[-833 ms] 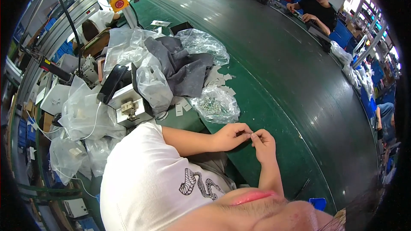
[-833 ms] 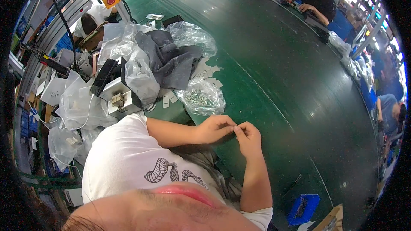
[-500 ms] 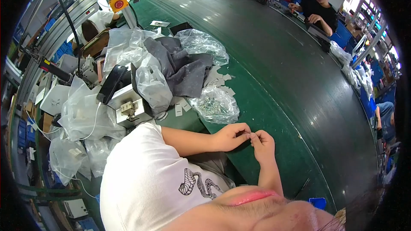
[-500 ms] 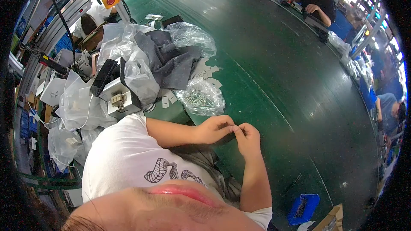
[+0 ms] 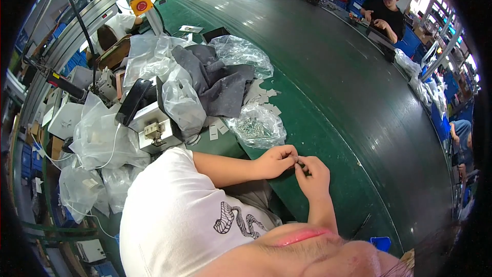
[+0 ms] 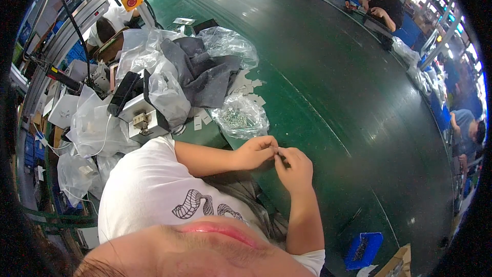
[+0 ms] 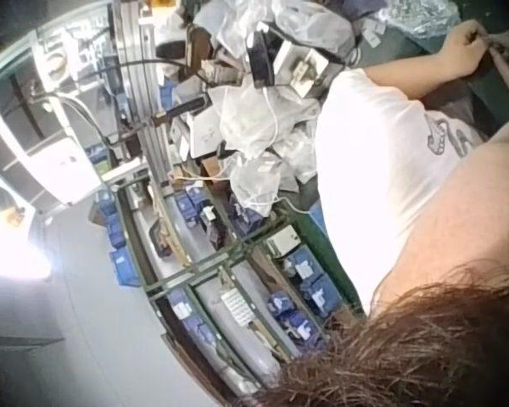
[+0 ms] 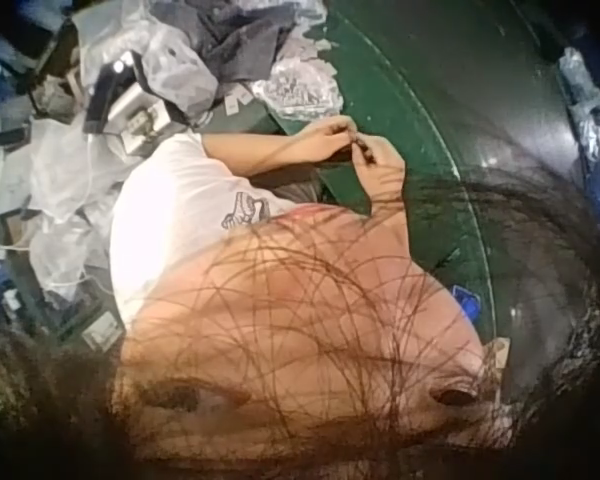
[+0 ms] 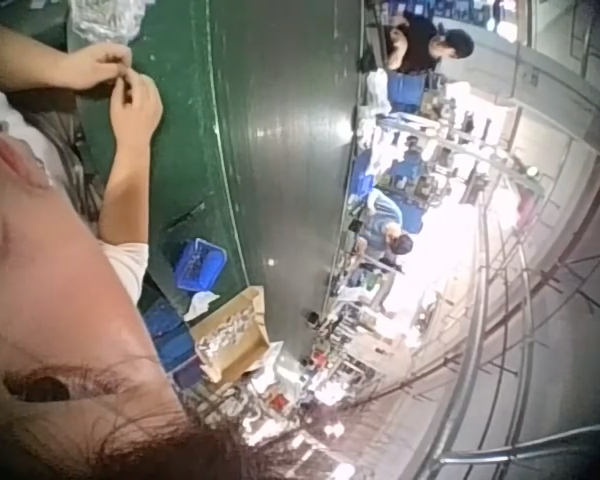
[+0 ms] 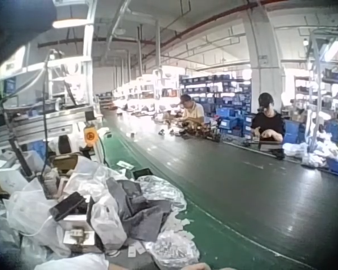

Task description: The recorder is assembling electronic components, connecting wiring to a circuit board and housing at a manufacturing workstation.

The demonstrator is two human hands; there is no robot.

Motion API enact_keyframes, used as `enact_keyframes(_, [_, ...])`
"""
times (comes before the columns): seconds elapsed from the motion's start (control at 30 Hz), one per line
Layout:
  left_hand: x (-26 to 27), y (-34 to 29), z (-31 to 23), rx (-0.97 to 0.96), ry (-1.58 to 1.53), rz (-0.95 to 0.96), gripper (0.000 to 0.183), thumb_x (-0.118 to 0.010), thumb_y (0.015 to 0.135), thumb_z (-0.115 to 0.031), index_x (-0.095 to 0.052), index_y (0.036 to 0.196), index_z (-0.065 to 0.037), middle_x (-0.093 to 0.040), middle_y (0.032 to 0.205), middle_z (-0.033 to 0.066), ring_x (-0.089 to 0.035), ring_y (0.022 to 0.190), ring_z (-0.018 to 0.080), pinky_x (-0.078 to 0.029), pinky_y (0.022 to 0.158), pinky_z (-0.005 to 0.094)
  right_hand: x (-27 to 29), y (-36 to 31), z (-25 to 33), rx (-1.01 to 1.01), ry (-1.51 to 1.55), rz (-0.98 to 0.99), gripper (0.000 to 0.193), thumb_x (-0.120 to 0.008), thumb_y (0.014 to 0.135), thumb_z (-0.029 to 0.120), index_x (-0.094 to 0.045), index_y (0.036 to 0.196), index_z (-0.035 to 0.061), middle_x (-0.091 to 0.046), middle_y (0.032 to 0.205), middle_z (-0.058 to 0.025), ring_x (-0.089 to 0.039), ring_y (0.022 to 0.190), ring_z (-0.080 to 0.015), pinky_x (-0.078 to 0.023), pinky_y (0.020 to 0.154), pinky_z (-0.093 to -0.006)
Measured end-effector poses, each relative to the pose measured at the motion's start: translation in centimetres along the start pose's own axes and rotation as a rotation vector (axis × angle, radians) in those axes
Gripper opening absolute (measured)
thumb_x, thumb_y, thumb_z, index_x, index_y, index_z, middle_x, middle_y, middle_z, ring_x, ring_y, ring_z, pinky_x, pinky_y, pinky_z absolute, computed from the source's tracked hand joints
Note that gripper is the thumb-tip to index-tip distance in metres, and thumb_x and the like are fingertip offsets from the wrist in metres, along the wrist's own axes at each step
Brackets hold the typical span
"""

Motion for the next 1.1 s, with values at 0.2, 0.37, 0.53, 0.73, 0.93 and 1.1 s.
enact_keyframes(0.2, [-0.8,0.4,-1.0,0.0,-0.007,0.016,0.01,-0.053,0.101,-0.011,-0.057,0.095,-0.004,-0.056,0.08,-0.003,-0.049,0.073,0.0044,-0.041,0.063,0.0215,0.4,-0.2,-0.5,-0.078,-0.07,0.012,0.017,-0.073,0.077,0.004,-0.07,0.095,0.0059,-0.069,0.086,-0.009,-0.066,0.072,-0.0245,-0.054,0.063,-0.0326])
enact_keyframes(0.37, [-0.7,0.2,-1.6,0.013,0.025,0.019,0.013,-0.054,0.1,-0.013,-0.058,0.095,-0.003,-0.056,0.078,-0.0018,-0.05,0.072,0.0051,-0.041,0.063,0.0223,0.2,-0.1,-0.5,-0.033,-0.065,-0.017,0.01,-0.07,0.08,0.006,-0.071,0.09,0.0052,-0.069,0.085,-0.0108,-0.067,0.075,-0.0294,-0.053,0.068,-0.036])
enact_keyframes(0.53, [-0.7,-0.2,-2.2,0.027,0.111,0.02,0.015,-0.054,0.1,-0.015,-0.059,0.094,-0.002,-0.056,0.077,-0.0012,-0.051,0.072,0.0059,-0.043,0.064,0.0236,0.0,-0.3,-0.6,-0.052,-0.058,-0.039,0.005,-0.068,0.082,0.005,-0.07,0.087,0.0046,-0.069,0.084,-0.0118,-0.067,0.075,-0.0295,-0.053,0.068,-0.036])
enact_keyframes(0.73, [-1.1,0.3,-1.2,-0.025,0.18,0.065,0.012,-0.055,0.1,-0.011,-0.055,0.109,-0.003,-0.056,0.083,-0.0023,-0.052,0.075,0.0051,-0.043,0.065,0.0223,0.6,-1.2,-2.1,-0.322,0.116,-0.109,0.005,-0.066,0.086,0.007,-0.066,0.087,0.0024,-0.066,0.084,-0.0131,-0.066,0.073,-0.0278,-0.052,0.066,-0.0337])
enact_keyframes(0.93, [-0.5,-0.1,-1.2,-0.023,0.19,-0.003,0.015,-0.057,0.099,-0.01,-0.055,0.111,-0.002,-0.058,0.086,0.0007,-0.055,0.079,0.0081,-0.047,0.07,0.0245,-0.2,-0.3,-3.7,-0.361,0.21,-0.148,0.011,-0.065,0.088,0.013,-0.064,0.088,0.0017,-0.064,0.081,-0.013,-0.063,0.072,-0.0263,-0.05,0.064,-0.0343])
enact_keyframes(1.1, [-1.7,0.1,-1.8,0.02,0.21,-0.012,0.014,-0.056,0.099,-0.01,-0.056,0.11,-0.002,-0.056,0.081,0.0006,-0.053,0.073,0.0083,-0.045,0.067,0.0238,0.7,-0.7,-4.2,-0.464,0.31,-0.258,0.013,-0.062,0.091,0.008,-0.059,0.081,0.0005,-0.055,0.069,-0.0028,-0.049,0.062,-0.0093,-0.041,0.056,-0.0272])
Point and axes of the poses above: each hand's wrist, its own y-axis towards the middle knuckle, its own x-axis out of the back of the hand, z = x × y, the point moved 1 cm from there along y, towards the middle knuckle
